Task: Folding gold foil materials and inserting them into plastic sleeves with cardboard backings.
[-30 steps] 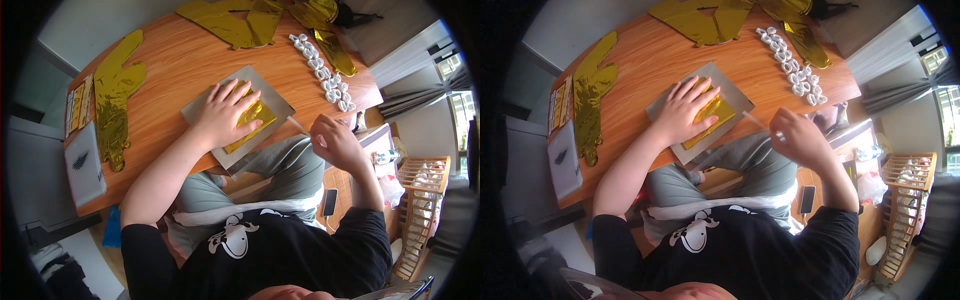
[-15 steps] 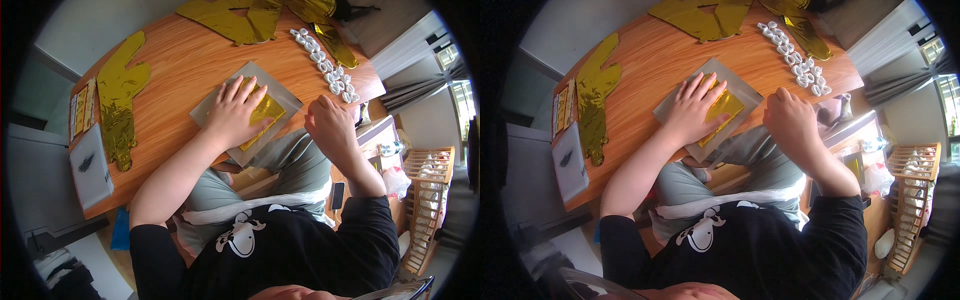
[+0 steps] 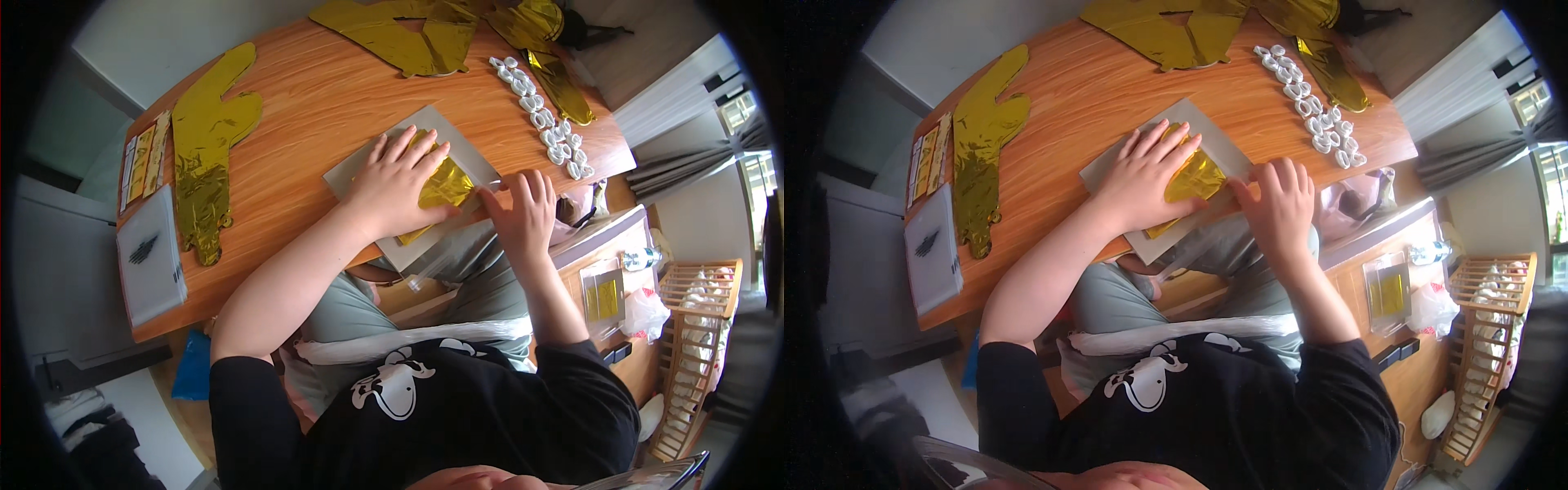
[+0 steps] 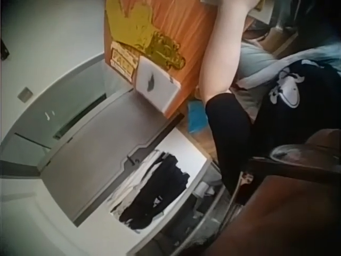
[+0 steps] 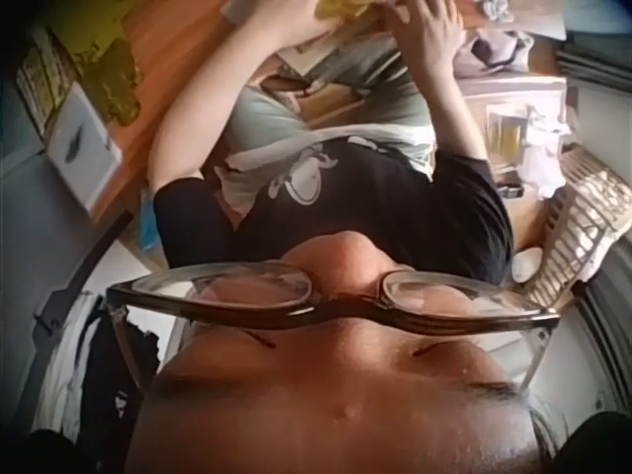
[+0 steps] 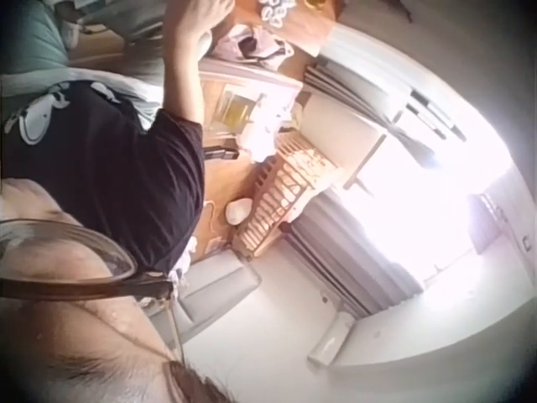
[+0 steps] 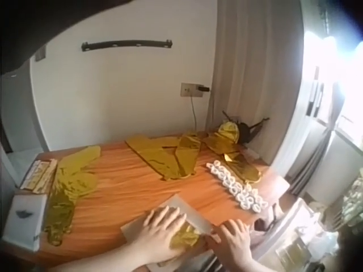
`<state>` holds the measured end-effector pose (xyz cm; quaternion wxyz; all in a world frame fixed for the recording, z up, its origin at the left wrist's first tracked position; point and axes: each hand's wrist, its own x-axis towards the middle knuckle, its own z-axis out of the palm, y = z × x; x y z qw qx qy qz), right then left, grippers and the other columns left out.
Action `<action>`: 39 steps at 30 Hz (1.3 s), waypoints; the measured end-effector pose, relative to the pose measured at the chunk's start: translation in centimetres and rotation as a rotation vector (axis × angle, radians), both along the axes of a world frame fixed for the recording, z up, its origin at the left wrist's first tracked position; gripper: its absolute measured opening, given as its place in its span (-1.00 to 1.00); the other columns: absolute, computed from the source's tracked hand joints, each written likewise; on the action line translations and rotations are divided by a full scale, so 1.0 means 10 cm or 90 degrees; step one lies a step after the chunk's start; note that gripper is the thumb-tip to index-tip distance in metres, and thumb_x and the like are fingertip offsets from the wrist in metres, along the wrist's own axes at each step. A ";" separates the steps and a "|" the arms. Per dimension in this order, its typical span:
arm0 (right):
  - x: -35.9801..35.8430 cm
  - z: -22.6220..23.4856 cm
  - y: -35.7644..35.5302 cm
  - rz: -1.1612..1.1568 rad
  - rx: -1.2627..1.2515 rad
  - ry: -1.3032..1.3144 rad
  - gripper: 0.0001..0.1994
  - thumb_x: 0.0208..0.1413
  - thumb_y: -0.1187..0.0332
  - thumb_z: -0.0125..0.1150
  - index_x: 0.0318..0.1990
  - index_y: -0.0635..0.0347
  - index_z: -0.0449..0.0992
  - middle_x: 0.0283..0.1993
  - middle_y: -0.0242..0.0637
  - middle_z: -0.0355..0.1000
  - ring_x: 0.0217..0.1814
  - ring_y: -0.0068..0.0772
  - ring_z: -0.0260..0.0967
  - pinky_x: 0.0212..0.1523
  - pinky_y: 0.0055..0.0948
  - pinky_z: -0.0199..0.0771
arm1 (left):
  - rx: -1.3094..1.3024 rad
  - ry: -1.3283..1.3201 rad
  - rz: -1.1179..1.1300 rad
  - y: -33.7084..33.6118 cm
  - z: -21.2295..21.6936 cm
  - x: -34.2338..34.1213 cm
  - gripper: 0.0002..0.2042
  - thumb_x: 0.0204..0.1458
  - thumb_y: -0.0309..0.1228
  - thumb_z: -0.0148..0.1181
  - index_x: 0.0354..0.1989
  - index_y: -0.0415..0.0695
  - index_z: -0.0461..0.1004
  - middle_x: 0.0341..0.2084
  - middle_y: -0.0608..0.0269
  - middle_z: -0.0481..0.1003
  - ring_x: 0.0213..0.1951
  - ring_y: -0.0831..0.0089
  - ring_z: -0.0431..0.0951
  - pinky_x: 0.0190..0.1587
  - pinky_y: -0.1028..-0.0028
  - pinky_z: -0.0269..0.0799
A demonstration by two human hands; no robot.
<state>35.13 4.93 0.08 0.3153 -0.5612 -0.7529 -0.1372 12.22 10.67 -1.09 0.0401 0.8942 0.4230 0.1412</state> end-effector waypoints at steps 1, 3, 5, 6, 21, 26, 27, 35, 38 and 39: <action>0.01 -0.06 -0.02 -0.015 0.043 0.033 -0.77 -0.08 0.30 0.51 -0.28 0.08 0.60 -0.27 -0.30 0.45 -0.14 -0.10 0.42 -0.05 -0.17 0.42 | -0.011 0.007 -0.022 0.01 0.02 0.00 0.04 -0.06 0.48 0.10 0.51 0.04 0.09 0.50 0.13 0.06 0.53 0.07 -0.06 0.52 -0.06 -0.21; 0.05 -0.15 -0.10 0.002 0.036 0.032 -0.76 -0.08 0.34 0.51 -0.23 0.09 0.61 -0.17 -0.27 0.48 -0.04 -0.07 0.44 0.01 -0.16 0.42 | -0.016 0.014 -0.033 0.02 0.08 -0.02 0.10 -0.13 0.51 0.12 0.51 0.04 0.08 0.50 0.13 0.06 0.53 0.08 -0.07 0.52 -0.06 -0.21; 0.08 -0.17 -0.18 0.174 0.009 0.020 -0.71 -0.02 0.34 0.47 -0.11 0.08 0.63 -0.02 -0.29 0.51 0.10 -0.12 0.45 0.09 -0.14 0.40 | -0.022 0.023 -0.043 0.05 0.12 -0.05 0.15 -0.21 0.55 0.15 0.51 0.04 0.08 0.50 0.13 0.06 0.53 0.08 -0.07 0.52 -0.06 -0.21; 0.08 -0.15 -0.24 0.190 -0.049 0.024 -0.67 0.03 0.33 0.42 -0.01 0.09 0.62 0.06 -0.28 0.52 0.19 -0.13 0.43 0.18 -0.12 0.35 | -0.020 0.029 -0.057 0.06 0.12 -0.08 0.20 -0.26 0.58 0.15 0.52 0.05 0.04 0.51 0.12 0.05 0.54 0.07 -0.08 0.52 -0.07 -0.21; -0.29 0.07 -0.55 0.345 -0.083 0.135 -0.80 -0.01 0.45 0.40 -0.18 0.07 0.67 -0.08 -0.34 0.53 0.14 -0.16 0.43 0.15 -0.17 0.31 | -0.344 -0.319 0.330 -1.69 0.72 -0.58 -0.47 0.35 0.00 0.03 -0.52 -0.19 0.56 -0.79 0.41 0.32 -0.61 0.62 0.36 -0.47 0.48 0.22; -0.68 0.04 -0.51 0.444 -0.068 0.085 -0.78 -0.04 0.34 0.45 -0.18 -0.13 0.71 -0.15 -0.45 0.45 0.06 -0.27 0.34 0.11 -0.19 0.22 | -0.483 -0.709 0.275 -1.54 -0.32 -0.54 -0.43 0.37 0.09 -0.08 -0.60 -0.07 0.35 -0.78 0.51 0.24 -0.67 0.62 0.25 -0.52 0.51 0.16; -0.69 0.01 -0.49 0.444 -0.068 0.084 -0.78 -0.04 0.34 0.45 -0.18 -0.13 0.71 -0.15 -0.45 0.45 0.06 -0.27 0.34 0.11 -0.19 0.22 | -0.536 -0.830 0.271 -1.50 -0.35 -0.48 -0.48 0.39 0.03 -0.06 -0.57 -0.05 0.38 -0.77 0.55 0.22 -0.69 0.66 0.18 -0.57 0.55 0.07; -0.64 -0.08 -0.51 0.434 -0.053 0.105 -0.78 -0.17 0.24 0.52 -0.27 -0.14 0.74 -0.19 -0.56 0.52 0.07 -0.31 0.36 0.13 -0.19 0.20 | -0.625 -0.980 0.247 -1.42 -0.35 -0.23 -0.63 0.38 -0.13 0.04 -0.50 -0.01 0.42 -0.73 0.63 0.18 -0.73 0.79 0.04 -0.65 0.61 -0.20; -0.61 -0.10 -0.52 0.428 0.007 0.101 -0.79 -0.16 0.24 0.52 -0.27 -0.16 0.74 -0.20 -0.65 0.57 0.01 -0.39 0.39 0.11 -0.24 0.19 | -0.623 -0.976 0.269 -1.45 -0.33 -0.20 -0.63 0.38 -0.11 0.04 -0.50 0.03 0.41 -0.72 0.62 0.20 -0.72 0.77 0.06 -0.64 0.60 -0.18; -0.60 -0.12 -0.50 0.447 0.028 0.105 -0.79 -0.15 0.24 0.52 -0.27 -0.17 0.74 -0.21 -0.67 0.58 -0.01 -0.41 0.40 0.11 -0.25 0.19 | -0.630 -0.974 0.263 -1.46 -0.34 -0.21 -0.63 0.38 -0.11 0.04 -0.50 0.03 0.41 -0.72 0.62 0.20 -0.72 0.77 0.06 -0.64 0.60 -0.18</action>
